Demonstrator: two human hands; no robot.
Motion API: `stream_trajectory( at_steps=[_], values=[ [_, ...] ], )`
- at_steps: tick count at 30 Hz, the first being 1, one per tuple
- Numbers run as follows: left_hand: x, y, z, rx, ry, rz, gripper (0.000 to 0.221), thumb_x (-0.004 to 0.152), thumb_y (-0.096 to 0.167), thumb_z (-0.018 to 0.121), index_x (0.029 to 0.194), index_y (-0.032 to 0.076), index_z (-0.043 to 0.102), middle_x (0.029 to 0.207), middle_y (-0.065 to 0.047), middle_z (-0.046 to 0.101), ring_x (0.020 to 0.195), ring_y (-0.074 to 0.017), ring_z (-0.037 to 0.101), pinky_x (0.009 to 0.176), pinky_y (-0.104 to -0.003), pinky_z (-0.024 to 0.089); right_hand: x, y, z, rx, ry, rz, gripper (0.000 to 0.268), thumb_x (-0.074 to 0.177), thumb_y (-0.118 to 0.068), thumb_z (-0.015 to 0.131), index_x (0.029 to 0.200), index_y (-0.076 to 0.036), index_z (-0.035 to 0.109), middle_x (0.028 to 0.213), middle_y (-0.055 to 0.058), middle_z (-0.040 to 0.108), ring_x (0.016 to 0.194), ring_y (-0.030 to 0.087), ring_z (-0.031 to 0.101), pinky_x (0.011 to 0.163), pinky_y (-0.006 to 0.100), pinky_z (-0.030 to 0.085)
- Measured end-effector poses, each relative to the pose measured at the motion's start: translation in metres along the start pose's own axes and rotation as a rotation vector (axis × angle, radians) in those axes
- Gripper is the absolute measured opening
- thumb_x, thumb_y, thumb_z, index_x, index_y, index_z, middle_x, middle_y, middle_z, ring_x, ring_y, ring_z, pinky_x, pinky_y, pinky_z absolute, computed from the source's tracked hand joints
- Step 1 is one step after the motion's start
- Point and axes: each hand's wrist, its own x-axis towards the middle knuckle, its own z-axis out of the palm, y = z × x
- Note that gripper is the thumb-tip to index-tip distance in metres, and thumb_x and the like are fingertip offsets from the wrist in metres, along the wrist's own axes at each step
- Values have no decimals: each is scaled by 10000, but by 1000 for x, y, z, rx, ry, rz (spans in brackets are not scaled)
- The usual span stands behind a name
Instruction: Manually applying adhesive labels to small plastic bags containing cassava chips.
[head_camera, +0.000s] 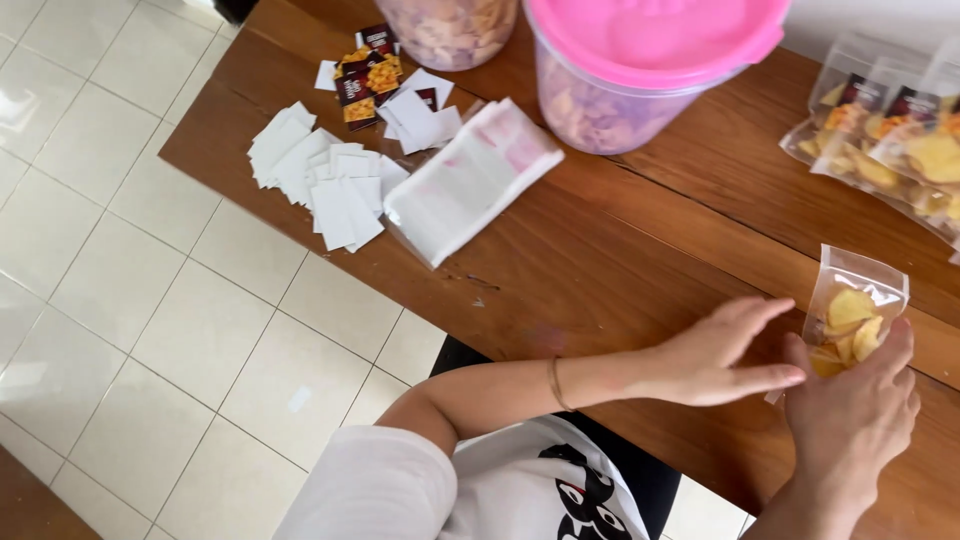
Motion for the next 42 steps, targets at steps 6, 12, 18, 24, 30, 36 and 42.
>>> stream_trajectory(
  at_steps=[6,12,18,24,30,36,42],
  values=[
    [-62,-11,-124,333,505,323,366,1055,357,562,1391,211,572,1557,-175,546,1471,-314,538,1276,-498,375,6,-16,24,-318,123,-144,930,986,-614,755,1583,24,437,1138,364,709,1001,520,684,712,575,596],
    [-128,-39,-308,568,1134,83,365,1073,368,419,1239,124,636,1203,-45,724,1125,-212,691,989,-368,505,-1,-34,13,-345,291,-360,843,1104,-623,573,1603,44,444,1390,361,619,1246,510,605,819,600,569],
    [-129,-102,-412,925,1368,-246,283,982,139,646,1260,89,660,1147,-145,672,1019,-385,621,768,-501,556,-20,-124,64,457,296,-1135,169,957,-69,736,1124,-58,708,1227,171,647,1140,395,635,1008,532,515],
    [-106,-113,-429,1005,1098,-579,718,873,564,823,1375,124,559,1285,-183,553,1170,-395,532,819,-478,571,-28,-133,101,588,210,-1430,152,910,-135,793,1046,-101,734,1126,80,702,1059,261,672,913,372,514],
    [-108,-118,-428,1009,1152,-552,495,868,364,852,1250,108,669,1205,-155,569,1104,-369,562,770,-454,596,-18,-136,99,728,234,-1165,141,888,60,776,976,-37,724,1033,111,690,1011,298,641,924,336,556],
    [-146,-69,-377,931,1366,-195,255,916,183,788,1125,145,647,1019,-101,625,913,-338,592,694,-480,530,15,-239,68,534,216,-1240,91,934,-21,767,1005,-72,740,971,53,716,990,290,614,848,382,462],
    [-171,-16,-266,839,1631,498,129,956,71,686,927,137,579,805,8,539,722,-204,562,690,-319,510,60,-382,142,478,325,-1232,96,841,-122,795,928,-118,753,832,43,661,828,282,686,753,383,563]
  ],
)
